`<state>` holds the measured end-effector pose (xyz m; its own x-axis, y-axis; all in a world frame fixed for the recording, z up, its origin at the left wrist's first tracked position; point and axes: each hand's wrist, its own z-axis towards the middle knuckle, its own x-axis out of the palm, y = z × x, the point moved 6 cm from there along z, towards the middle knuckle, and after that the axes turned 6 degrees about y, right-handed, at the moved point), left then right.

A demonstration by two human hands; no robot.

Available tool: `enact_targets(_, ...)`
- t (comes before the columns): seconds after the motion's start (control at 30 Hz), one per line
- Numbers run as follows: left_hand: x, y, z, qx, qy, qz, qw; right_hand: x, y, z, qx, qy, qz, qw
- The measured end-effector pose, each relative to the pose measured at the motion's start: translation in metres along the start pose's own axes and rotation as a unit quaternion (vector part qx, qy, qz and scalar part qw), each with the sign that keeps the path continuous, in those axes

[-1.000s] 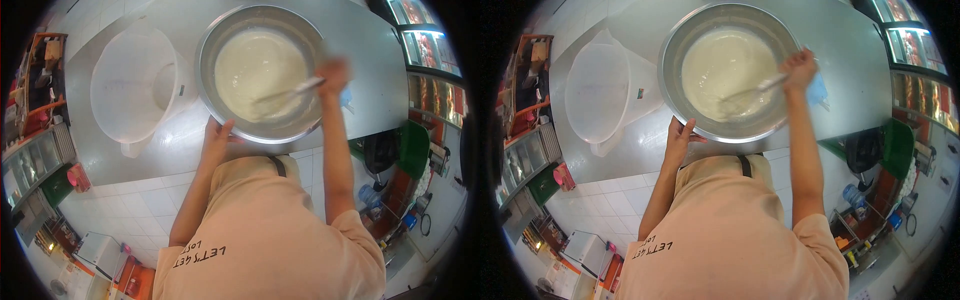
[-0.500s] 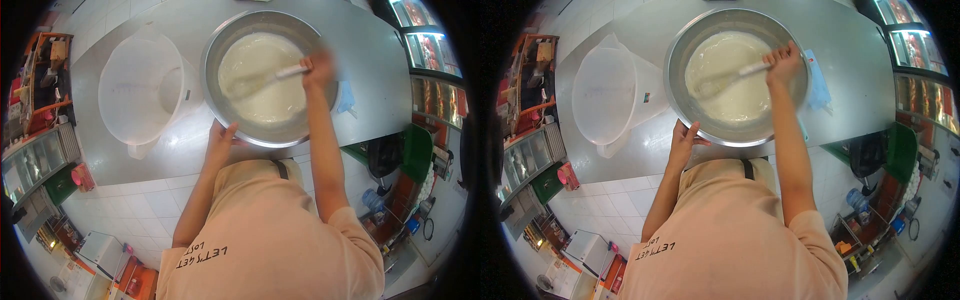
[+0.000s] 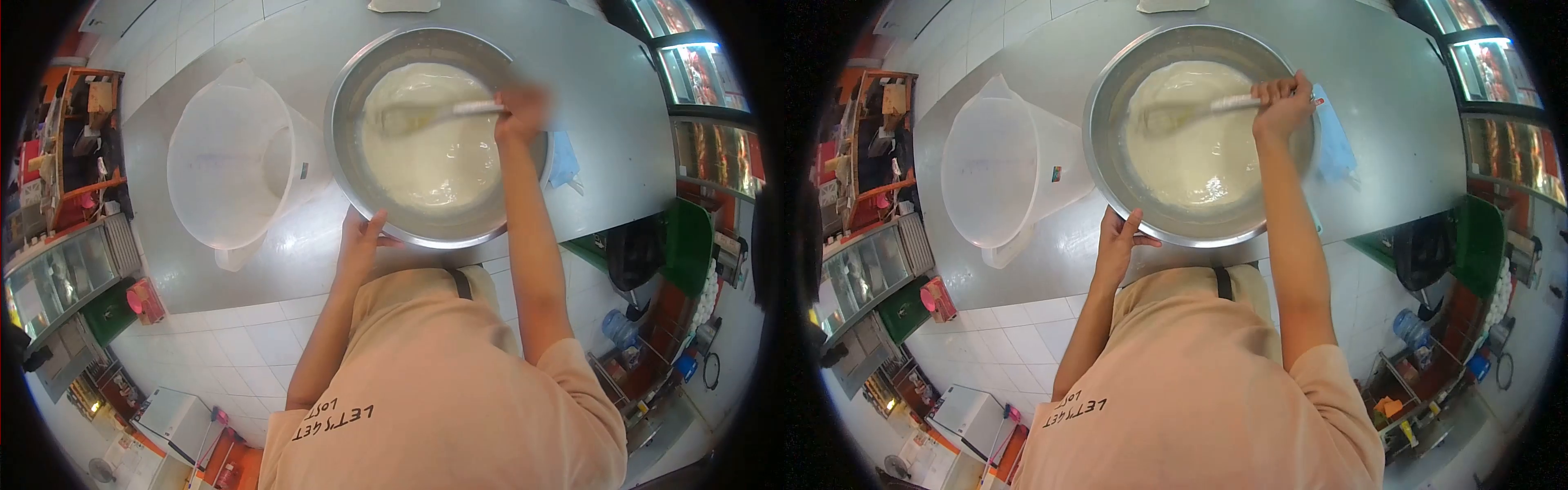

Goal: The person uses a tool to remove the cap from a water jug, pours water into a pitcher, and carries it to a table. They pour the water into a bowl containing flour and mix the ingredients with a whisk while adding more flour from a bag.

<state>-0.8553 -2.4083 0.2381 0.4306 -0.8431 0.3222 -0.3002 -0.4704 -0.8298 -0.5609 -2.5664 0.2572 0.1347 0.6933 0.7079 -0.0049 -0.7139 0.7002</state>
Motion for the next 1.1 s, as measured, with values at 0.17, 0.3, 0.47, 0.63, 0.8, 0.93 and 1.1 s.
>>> enact_targets(0.17, -0.002, 0.004, 0.002, 0.000, -0.004, -0.011, 1.000, -0.045, 0.083, 0.022, 0.001, 0.009, -0.164, 0.986)
enact_targets(0.3, 0.001, -0.001, 0.001, 0.002, 0.005, -0.006, 1.000, -0.031, 0.101, 0.060, -0.162, -0.031, -0.148, 0.975)
enact_targets(0.47, 0.001, -0.002, 0.000, 0.006, 0.000, -0.002, 1.000, 0.005, -0.012, 0.023, 0.033, 0.081, -0.027, 0.996)
enact_targets(0.63, -0.001, 0.002, 0.001, 0.002, -0.003, 0.000, 1.000, -0.011, 0.026, -0.005, 0.149, 0.110, -0.138, 0.973)
enact_targets(0.8, 0.000, 0.001, 0.001, -0.005, 0.000, -0.003, 1.000, 0.016, 0.074, 0.062, -0.011, 0.097, -0.164, 0.982)
enact_targets(0.93, 0.002, -0.002, -0.001, -0.006, -0.013, 0.003, 1.000, 0.057, 0.064, 0.052, -0.080, 0.090, -0.132, 0.984)
enact_targets(1.1, 0.001, 0.000, 0.000, 0.003, -0.008, 0.003, 1.000, 0.008, 0.028, 0.015, 0.044, 0.067, -0.034, 0.996)
